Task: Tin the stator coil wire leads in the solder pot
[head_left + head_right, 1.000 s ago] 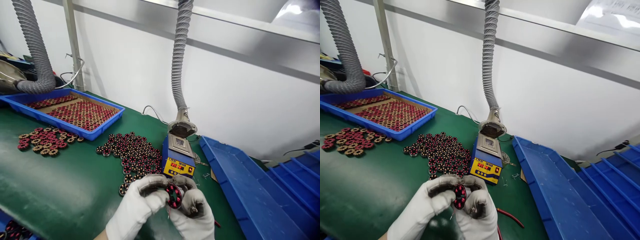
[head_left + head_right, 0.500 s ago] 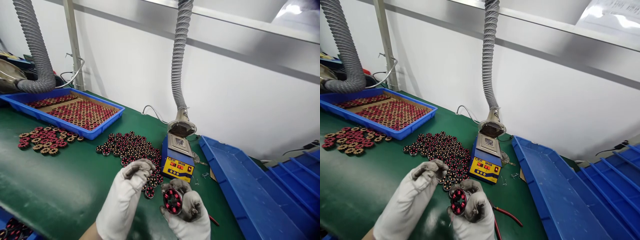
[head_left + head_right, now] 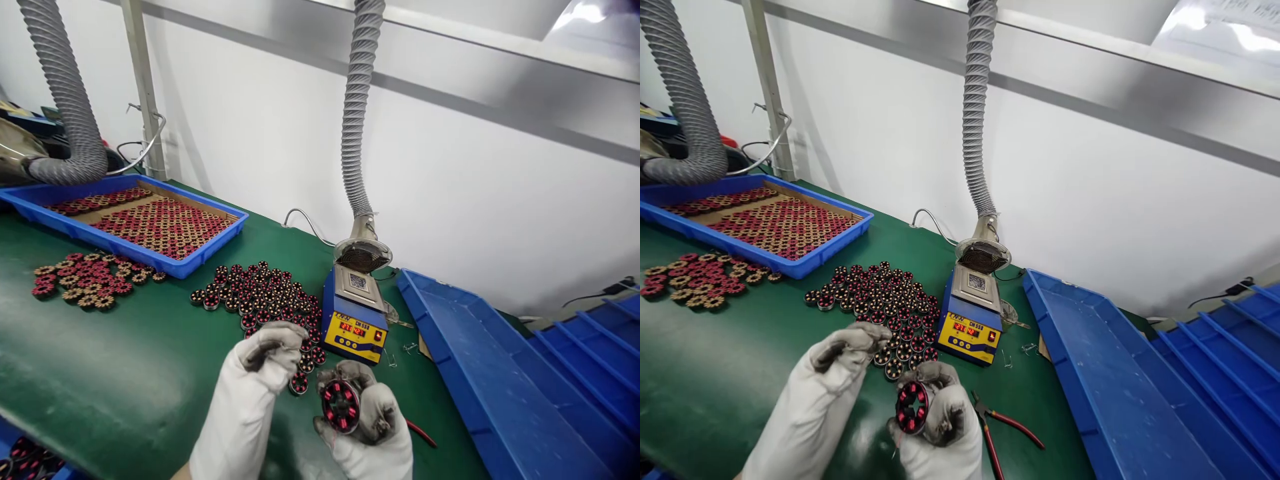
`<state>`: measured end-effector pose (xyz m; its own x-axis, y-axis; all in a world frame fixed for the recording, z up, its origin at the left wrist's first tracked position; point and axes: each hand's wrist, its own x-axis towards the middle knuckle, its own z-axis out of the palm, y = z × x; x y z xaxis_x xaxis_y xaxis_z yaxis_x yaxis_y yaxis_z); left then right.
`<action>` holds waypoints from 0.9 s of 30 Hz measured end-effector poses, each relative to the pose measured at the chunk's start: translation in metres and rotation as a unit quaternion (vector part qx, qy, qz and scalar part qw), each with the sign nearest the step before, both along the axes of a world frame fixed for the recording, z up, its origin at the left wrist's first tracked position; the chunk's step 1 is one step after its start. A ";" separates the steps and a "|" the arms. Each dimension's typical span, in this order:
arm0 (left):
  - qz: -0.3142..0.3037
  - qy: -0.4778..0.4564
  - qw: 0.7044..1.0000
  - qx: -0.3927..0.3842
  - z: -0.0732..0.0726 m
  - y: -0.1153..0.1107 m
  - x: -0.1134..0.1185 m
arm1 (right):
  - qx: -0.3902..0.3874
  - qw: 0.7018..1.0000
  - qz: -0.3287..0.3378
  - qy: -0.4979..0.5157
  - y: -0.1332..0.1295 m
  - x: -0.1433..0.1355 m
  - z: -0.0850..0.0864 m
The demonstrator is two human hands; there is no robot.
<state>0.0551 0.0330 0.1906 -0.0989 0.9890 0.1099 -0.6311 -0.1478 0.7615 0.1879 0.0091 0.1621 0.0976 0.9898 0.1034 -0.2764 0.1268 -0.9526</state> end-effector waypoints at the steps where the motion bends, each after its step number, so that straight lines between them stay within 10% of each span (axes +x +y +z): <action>1: -0.029 0.019 0.999 -0.010 0.002 0.000 -0.001 | 0.012 0.999 -0.023 -0.020 0.000 0.000 -0.002; 5: -0.195 0.101 0.975 -0.026 0.005 0.002 0.004 | 0.011 1.000 -0.009 -0.014 0.002 -0.005 -0.005; 14: 0.021 0.057 0.998 0.015 -0.009 0.000 -0.013 | 0.063 0.996 -0.013 -0.065 -0.001 -0.013 0.006; 17: 0.007 0.143 0.989 0.034 -0.017 -0.005 -0.028 | 0.052 0.996 -0.007 -0.069 -0.003 -0.012 0.007; 23: -0.051 0.436 0.886 0.153 -0.037 -0.025 -0.040 | 0.116 0.990 -0.025 -0.075 0.004 -0.018 -0.001; 27: 0.026 0.513 0.841 0.171 -0.051 -0.027 -0.047 | -0.010 1.000 0.026 -0.012 0.010 -0.033 -0.011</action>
<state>0.0077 0.0057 0.1399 0.1794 0.8796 0.4405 0.3454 -0.4756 0.8090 0.1554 0.0188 0.1513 0.0439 0.9954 0.0852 -0.2595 0.0937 -0.9612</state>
